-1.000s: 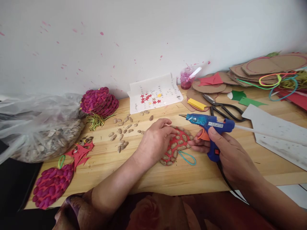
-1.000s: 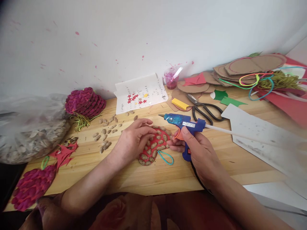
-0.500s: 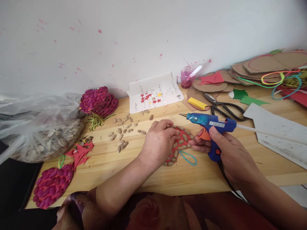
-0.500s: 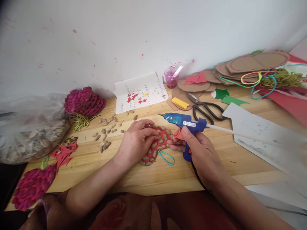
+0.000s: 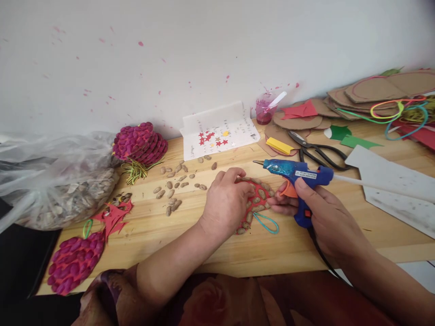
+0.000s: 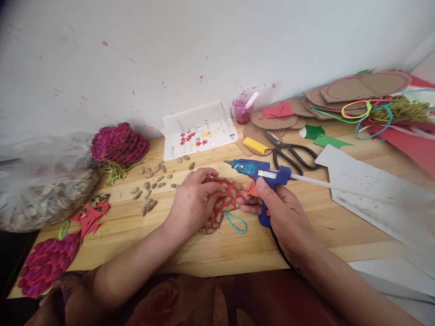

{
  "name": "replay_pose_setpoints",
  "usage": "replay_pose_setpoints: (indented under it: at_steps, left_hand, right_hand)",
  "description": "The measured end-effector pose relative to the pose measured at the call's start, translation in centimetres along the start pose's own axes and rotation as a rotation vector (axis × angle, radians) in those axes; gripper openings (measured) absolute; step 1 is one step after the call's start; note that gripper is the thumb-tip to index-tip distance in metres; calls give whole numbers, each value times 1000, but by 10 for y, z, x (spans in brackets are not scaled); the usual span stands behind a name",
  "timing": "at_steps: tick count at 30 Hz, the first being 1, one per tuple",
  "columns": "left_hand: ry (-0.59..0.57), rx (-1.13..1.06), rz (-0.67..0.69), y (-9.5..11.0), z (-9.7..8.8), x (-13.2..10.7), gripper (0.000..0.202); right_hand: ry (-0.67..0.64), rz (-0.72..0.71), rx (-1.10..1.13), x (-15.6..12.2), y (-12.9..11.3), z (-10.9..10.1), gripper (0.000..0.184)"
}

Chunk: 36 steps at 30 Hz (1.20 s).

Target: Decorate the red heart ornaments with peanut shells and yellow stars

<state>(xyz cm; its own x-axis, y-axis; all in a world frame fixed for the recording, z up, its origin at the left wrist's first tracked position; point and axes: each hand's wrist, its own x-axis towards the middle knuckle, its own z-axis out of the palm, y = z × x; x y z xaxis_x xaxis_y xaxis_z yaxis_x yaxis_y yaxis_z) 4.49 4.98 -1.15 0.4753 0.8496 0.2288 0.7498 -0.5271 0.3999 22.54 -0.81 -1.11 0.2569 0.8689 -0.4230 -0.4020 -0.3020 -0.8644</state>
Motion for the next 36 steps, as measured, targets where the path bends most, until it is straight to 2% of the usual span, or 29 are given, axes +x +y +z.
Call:
replay_pose_setpoints:
  at_steps: [11, 14, 18, 22, 27, 32, 36]
  left_hand:
    - [-12, 42, -5, 0, 5, -4, 19]
    - [-57, 11, -32, 1, 1, -1, 18]
    - [-97, -176, -56, -2, -14, 4, 23]
    - [-105, -346, -82, -19, -25, 0, 30]
    - [-141, -293, -40, -36, -28, -16, 30]
    - [-155, -222, -29, -30, -34, -30, 31]
    - [-176, -196, -45, -27, -37, -37, 20]
  right_hand:
    - [28, 10, -3, 0, 0, 1, 37]
    - [21, -1, 17, 1, -2, 4, 37]
    - [17, 11, 49, 0, -7, 7, 39]
    - [28, -7, 66, -5, -5, 2, 39]
    - [55, -24, 38, -16, -1, -10, 38]
    - [62, 41, 49, -19, -3, -8, 43]
    - [44, 32, 110, -14, -4, -3, 42]
